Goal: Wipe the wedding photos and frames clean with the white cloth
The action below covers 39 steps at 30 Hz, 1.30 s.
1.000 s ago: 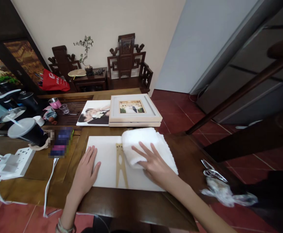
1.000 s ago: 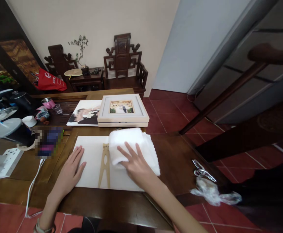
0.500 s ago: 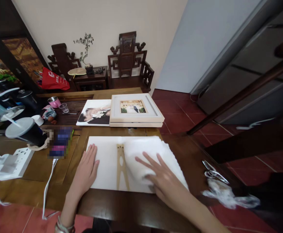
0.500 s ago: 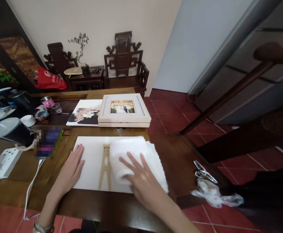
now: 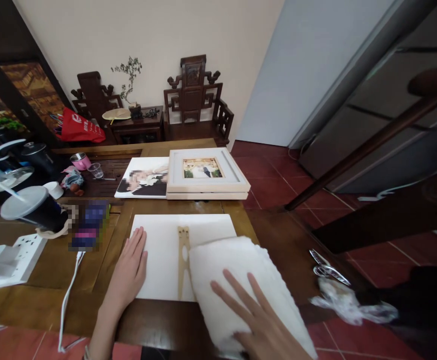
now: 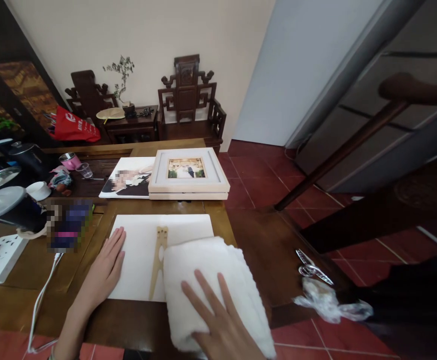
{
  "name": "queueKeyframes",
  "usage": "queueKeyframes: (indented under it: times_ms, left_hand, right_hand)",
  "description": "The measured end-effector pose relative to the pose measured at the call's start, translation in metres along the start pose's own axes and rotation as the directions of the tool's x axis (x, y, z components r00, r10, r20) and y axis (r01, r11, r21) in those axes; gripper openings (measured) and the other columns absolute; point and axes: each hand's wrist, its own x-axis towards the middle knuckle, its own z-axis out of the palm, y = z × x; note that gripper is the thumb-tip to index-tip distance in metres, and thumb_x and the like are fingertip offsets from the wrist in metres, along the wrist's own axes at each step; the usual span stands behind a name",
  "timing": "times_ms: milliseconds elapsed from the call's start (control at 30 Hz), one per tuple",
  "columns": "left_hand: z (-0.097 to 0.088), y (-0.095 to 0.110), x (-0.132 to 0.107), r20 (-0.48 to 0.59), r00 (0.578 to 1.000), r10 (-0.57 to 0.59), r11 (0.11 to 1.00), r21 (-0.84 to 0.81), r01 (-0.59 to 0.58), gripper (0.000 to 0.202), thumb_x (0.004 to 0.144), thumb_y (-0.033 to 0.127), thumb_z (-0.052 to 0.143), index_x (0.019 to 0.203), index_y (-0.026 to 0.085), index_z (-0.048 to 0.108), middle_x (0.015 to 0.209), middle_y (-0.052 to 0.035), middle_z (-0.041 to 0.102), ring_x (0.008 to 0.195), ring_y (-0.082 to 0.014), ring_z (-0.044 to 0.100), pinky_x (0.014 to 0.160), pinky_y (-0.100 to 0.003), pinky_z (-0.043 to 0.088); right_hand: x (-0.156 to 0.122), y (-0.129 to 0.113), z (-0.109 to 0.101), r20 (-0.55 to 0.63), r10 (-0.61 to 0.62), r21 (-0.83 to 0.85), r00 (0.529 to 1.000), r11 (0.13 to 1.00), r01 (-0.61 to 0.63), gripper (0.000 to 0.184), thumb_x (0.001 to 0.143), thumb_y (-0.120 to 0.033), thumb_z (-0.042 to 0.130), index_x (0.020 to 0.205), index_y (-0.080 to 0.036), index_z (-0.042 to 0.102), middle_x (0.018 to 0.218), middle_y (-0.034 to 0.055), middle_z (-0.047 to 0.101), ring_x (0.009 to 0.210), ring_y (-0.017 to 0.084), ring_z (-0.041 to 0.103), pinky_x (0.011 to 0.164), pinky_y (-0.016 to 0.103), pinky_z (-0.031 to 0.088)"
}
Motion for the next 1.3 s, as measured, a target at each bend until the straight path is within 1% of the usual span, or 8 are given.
queueKeyframes:
  times_ms: [167, 333, 500, 633, 900, 1033, 1167, 1300]
  left_hand:
    - [-0.001, 0.001, 0.0, -0.003, 1.0, 0.009, 1.0, 0.015, -0.009, 0.052, 0.098, 0.025, 0.03, 0.15, 0.02, 0.02, 0.156, -0.0091, 0.027, 0.144, -0.022, 0.021, 0.117, -0.05, 0.022]
    - [-0.002, 0.002, 0.001, -0.008, 1.0, 0.013, 1.0, 0.022, -0.013, 0.051, 0.098, 0.025, 0.03, 0.149, 0.019, 0.023, 0.155, -0.0102, 0.029, 0.144, -0.0227, 0.022, 0.116, -0.05, 0.023]
    - [-0.005, 0.005, 0.002, -0.015, 1.0, 0.016, 1.0, 0.01, -0.016, 0.05, 0.098, 0.024, 0.032, 0.148, 0.018, 0.027, 0.153, -0.0119, 0.031, 0.143, -0.0238, 0.024, 0.116, -0.051, 0.022]
    - [-0.007, 0.007, 0.002, -0.011, 1.0, 0.013, 1.0, 0.009, -0.013, 0.048, 0.097, 0.023, 0.031, 0.145, 0.016, 0.032, 0.151, -0.0136, 0.036, 0.143, -0.0244, 0.026, 0.116, -0.05, 0.022]
    - [-0.002, 0.003, 0.001, -0.004, 1.0, -0.002, 1.0, 0.0, 0.002, 0.051, 0.098, 0.024, 0.03, 0.149, 0.019, 0.024, 0.154, -0.011, 0.029, 0.144, -0.0227, 0.022, 0.116, -0.051, 0.023]
    - [-0.001, 0.003, 0.002, -0.009, 1.0, 0.009, 1.0, -0.003, -0.009, 0.052, 0.099, 0.024, 0.03, 0.15, 0.02, 0.02, 0.155, -0.0107, 0.028, 0.144, -0.023, 0.022, 0.115, -0.052, 0.024]
    - [-0.002, 0.003, 0.002, -0.01, 1.0, 0.013, 1.0, -0.003, -0.013, 0.053, 0.098, 0.024, 0.031, 0.15, 0.022, 0.019, 0.155, -0.0106, 0.027, 0.144, -0.0239, 0.023, 0.115, -0.053, 0.024]
    - [-0.003, 0.004, 0.003, 0.006, 1.0, 0.0, 1.0, 0.005, 0.0, 0.053, 0.098, 0.024, 0.031, 0.15, 0.021, 0.019, 0.155, -0.0101, 0.027, 0.144, -0.0237, 0.023, 0.116, -0.052, 0.024]
  right_hand:
    - [0.008, 0.017, -0.002, 0.025, 0.035, 0.067, 0.999, 0.997, -0.037, 0.043, 0.061, 0.008, 0.039, 0.081, -0.019, 0.065, 0.148, 0.0095, 0.04, 0.142, 0.034, 0.016, 0.108, 0.07, 0.02]
    - [0.094, 0.047, -0.006, 0.131, 0.146, 0.107, 0.981, 0.981, -0.161, 0.053, 0.07, 0.003, 0.039, 0.117, -0.012, 0.058, 0.126, 0.0191, 0.059, 0.13, 0.035, 0.042, 0.104, 0.066, 0.031]
    - [0.196, 0.011, -0.01, 0.225, 0.042, 0.152, 0.973, 0.985, -0.078, 0.044, 0.081, -0.002, 0.045, 0.12, -0.02, 0.056, 0.103, 0.0088, 0.068, 0.103, 0.026, 0.061, 0.098, 0.053, 0.042]
    - [0.231, -0.015, -0.002, 0.232, 0.069, 0.136, 0.97, 0.985, -0.103, 0.026, 0.093, -0.028, 0.055, 0.117, -0.019, 0.057, 0.115, 0.0076, 0.061, 0.1, 0.022, 0.061, 0.088, 0.046, 0.05]
    - [0.165, 0.049, -0.02, 0.228, 0.217, 0.148, 0.949, 0.956, -0.254, 0.045, 0.075, 0.0, 0.042, 0.113, -0.016, 0.059, 0.089, 0.0076, 0.067, 0.093, 0.027, 0.062, 0.094, 0.05, 0.04]
    - [0.108, 0.082, -0.019, 0.144, 0.278, 0.116, 0.95, 0.948, -0.295, 0.051, 0.071, 0.003, 0.037, 0.114, -0.014, 0.059, 0.112, 0.0142, 0.065, 0.118, 0.032, 0.053, 0.103, 0.059, 0.031]
    - [0.05, 0.067, -0.008, 0.053, 0.109, 0.059, 0.993, 0.992, -0.112, 0.037, 0.067, 0.005, 0.04, 0.08, -0.015, 0.068, 0.142, 0.0149, 0.047, 0.142, 0.037, 0.017, 0.107, 0.071, 0.018]
    - [0.004, 0.019, -0.014, 0.062, 0.029, 0.028, 0.998, 0.999, -0.031, 0.035, 0.065, 0.007, 0.038, 0.059, -0.019, 0.061, 0.148, 0.0059, 0.04, 0.143, 0.033, 0.013, 0.11, 0.068, 0.021]
